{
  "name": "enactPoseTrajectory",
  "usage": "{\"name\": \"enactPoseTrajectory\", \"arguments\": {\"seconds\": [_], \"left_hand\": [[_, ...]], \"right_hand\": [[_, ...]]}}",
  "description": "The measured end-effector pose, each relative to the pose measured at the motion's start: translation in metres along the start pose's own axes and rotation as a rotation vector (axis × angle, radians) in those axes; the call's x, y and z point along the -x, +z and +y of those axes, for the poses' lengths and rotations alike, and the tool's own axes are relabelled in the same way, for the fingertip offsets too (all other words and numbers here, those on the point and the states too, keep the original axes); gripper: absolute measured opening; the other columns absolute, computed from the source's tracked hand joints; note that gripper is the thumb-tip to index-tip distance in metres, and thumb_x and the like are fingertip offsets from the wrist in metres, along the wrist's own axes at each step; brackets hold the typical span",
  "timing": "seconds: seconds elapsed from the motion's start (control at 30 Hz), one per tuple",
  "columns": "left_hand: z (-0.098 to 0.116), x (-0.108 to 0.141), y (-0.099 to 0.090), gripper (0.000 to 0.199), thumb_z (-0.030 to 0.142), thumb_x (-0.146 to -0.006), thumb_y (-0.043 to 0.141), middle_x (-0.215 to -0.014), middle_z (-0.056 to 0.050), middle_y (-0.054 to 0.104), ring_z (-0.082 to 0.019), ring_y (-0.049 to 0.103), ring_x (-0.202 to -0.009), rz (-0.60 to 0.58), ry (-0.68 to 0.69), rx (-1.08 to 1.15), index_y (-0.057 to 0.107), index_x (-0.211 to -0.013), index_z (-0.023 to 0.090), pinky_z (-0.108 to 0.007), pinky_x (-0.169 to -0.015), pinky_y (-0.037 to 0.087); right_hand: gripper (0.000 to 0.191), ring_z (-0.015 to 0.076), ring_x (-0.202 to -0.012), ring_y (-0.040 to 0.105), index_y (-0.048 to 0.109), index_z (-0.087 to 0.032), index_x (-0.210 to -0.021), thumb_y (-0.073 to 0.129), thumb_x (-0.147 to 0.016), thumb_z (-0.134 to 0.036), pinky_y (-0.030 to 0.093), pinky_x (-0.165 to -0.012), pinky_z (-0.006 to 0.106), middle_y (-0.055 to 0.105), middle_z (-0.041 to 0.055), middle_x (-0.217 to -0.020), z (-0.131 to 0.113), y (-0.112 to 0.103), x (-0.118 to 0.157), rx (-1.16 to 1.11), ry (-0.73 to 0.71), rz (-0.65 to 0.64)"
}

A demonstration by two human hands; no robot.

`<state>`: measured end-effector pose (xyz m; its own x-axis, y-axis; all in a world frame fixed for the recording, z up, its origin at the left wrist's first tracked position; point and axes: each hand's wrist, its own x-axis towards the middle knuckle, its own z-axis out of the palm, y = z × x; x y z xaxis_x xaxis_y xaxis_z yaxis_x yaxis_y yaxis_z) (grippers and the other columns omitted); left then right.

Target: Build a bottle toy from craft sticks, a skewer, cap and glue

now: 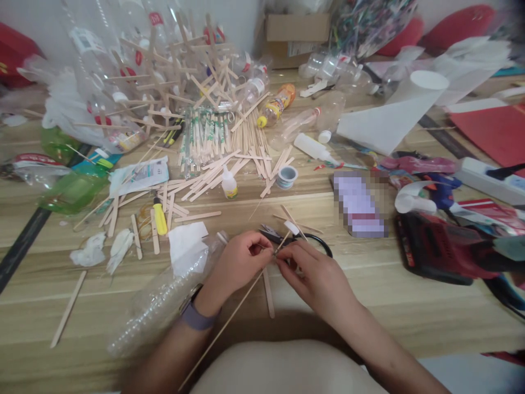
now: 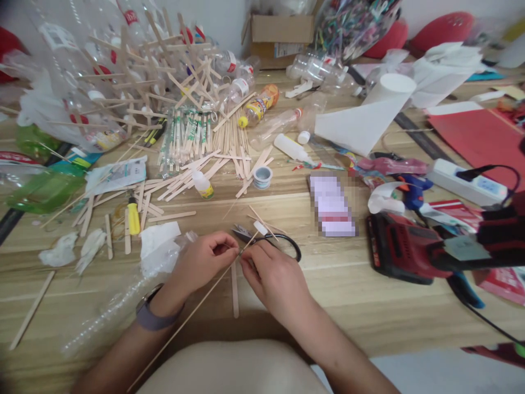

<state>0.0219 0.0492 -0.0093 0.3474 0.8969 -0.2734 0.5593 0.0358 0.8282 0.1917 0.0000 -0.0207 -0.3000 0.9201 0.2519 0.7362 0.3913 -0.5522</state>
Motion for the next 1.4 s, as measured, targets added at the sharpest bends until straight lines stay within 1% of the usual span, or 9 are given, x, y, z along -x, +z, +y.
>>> {"name": "enactPoseTrajectory", "arguments": {"seconds": [0.13,0.27,0.4,0.67,0.8,0.97,1.07,1.2,1.4], "left_hand": [[-0.0003,0.0010,0.0001,0.011,0.021,-0.076,0.056,-0.063,0.005,0.059,-0.012,0.050,-0.060,-0.004,-0.006,0.019,0.067,-0.074,0.019,-0.022,-0.057,0.038],[-0.0009,0.0006,0.0009,0.011,0.021,-0.077,0.056,-0.064,0.004,0.059,-0.012,0.051,-0.061,-0.010,-0.012,0.032,0.067,-0.075,0.018,-0.022,-0.057,0.038],[0.0000,0.0003,0.0004,0.011,0.021,-0.077,0.056,-0.064,0.004,0.060,-0.012,0.051,-0.061,-0.019,-0.019,0.040,0.067,-0.075,0.018,-0.022,-0.057,0.038],[0.0003,0.0011,-0.0002,0.011,0.021,-0.076,0.056,-0.061,0.005,0.057,-0.012,0.050,-0.059,-0.012,-0.023,0.041,0.066,-0.074,0.019,-0.022,-0.056,0.037],[-0.0009,0.0003,0.0005,0.011,0.022,-0.077,0.056,-0.062,0.005,0.058,-0.012,0.050,-0.059,-0.014,-0.024,0.051,0.067,-0.075,0.019,-0.022,-0.056,0.037],[-0.0018,-0.0006,0.0005,0.012,0.022,-0.078,0.056,-0.062,0.005,0.058,-0.012,0.051,-0.059,-0.021,-0.027,0.061,0.066,-0.075,0.019,-0.022,-0.056,0.037],[-0.0017,-0.0007,0.0005,0.012,0.022,-0.078,0.055,-0.064,0.004,0.060,-0.012,0.052,-0.060,-0.022,-0.024,0.066,0.066,-0.074,0.019,-0.022,-0.057,0.038],[-0.0012,-0.0006,0.0008,0.011,0.022,-0.078,0.055,-0.065,0.004,0.062,-0.012,0.053,-0.061,-0.025,-0.022,0.067,0.066,-0.075,0.019,-0.022,-0.057,0.039],[-0.0002,-0.0002,0.0012,0.011,0.022,-0.078,0.055,-0.063,0.004,0.061,-0.012,0.053,-0.060,-0.018,-0.015,0.048,0.065,-0.074,0.019,-0.021,-0.056,0.039]], "right_hand": [[0.012,0.0148,-0.059,0.058,0.060,-0.018,-0.080,0.051,-0.089,-0.015,0.044,-0.050,0.023,0.060,0.0028,-0.071,0.0004,0.0013,-0.0034,-0.005,0.027,0.028],[0.012,0.0152,-0.059,0.058,0.058,-0.018,-0.078,0.052,-0.087,-0.015,0.045,-0.052,0.024,0.059,0.0022,-0.069,0.0003,0.0028,-0.0034,-0.025,0.042,0.052],[0.008,0.0154,-0.059,0.060,0.058,-0.017,-0.082,0.053,-0.087,-0.015,0.047,-0.055,0.025,0.060,0.0021,-0.069,0.0005,0.0049,-0.0019,-0.044,0.049,0.068],[0.012,0.0174,-0.063,0.062,0.058,-0.017,-0.084,0.049,-0.091,-0.015,0.046,-0.055,0.026,0.062,0.0040,-0.074,0.0025,0.0076,-0.0027,-0.014,0.028,0.062],[0.015,0.0195,-0.068,0.064,0.057,-0.017,-0.086,0.046,-0.095,-0.018,0.048,-0.059,0.029,0.064,0.0054,-0.077,0.0040,0.0083,-0.0033,0.015,0.031,0.071],[0.014,0.0195,-0.073,0.066,0.058,-0.018,-0.093,0.044,-0.096,-0.019,0.050,-0.065,0.029,0.066,0.0055,-0.080,0.0052,0.0058,-0.0021,0.005,0.021,0.123],[0.008,0.0172,-0.069,0.065,0.058,-0.018,-0.093,0.050,-0.092,-0.017,0.049,-0.061,0.027,0.066,0.0047,-0.080,0.0047,0.0035,0.0003,-0.006,-0.006,0.117],[0.004,0.0166,-0.062,0.061,0.059,-0.018,-0.088,0.055,-0.088,-0.019,0.046,-0.055,0.026,0.062,0.0028,-0.072,0.0047,0.0039,0.0025,0.052,-0.060,0.109],[0.014,0.0148,-0.060,0.061,0.061,-0.017,-0.084,0.048,-0.091,-0.017,0.046,-0.053,0.023,0.063,0.0036,-0.072,0.0056,0.0077,0.0007,0.047,-0.053,0.090]]}}
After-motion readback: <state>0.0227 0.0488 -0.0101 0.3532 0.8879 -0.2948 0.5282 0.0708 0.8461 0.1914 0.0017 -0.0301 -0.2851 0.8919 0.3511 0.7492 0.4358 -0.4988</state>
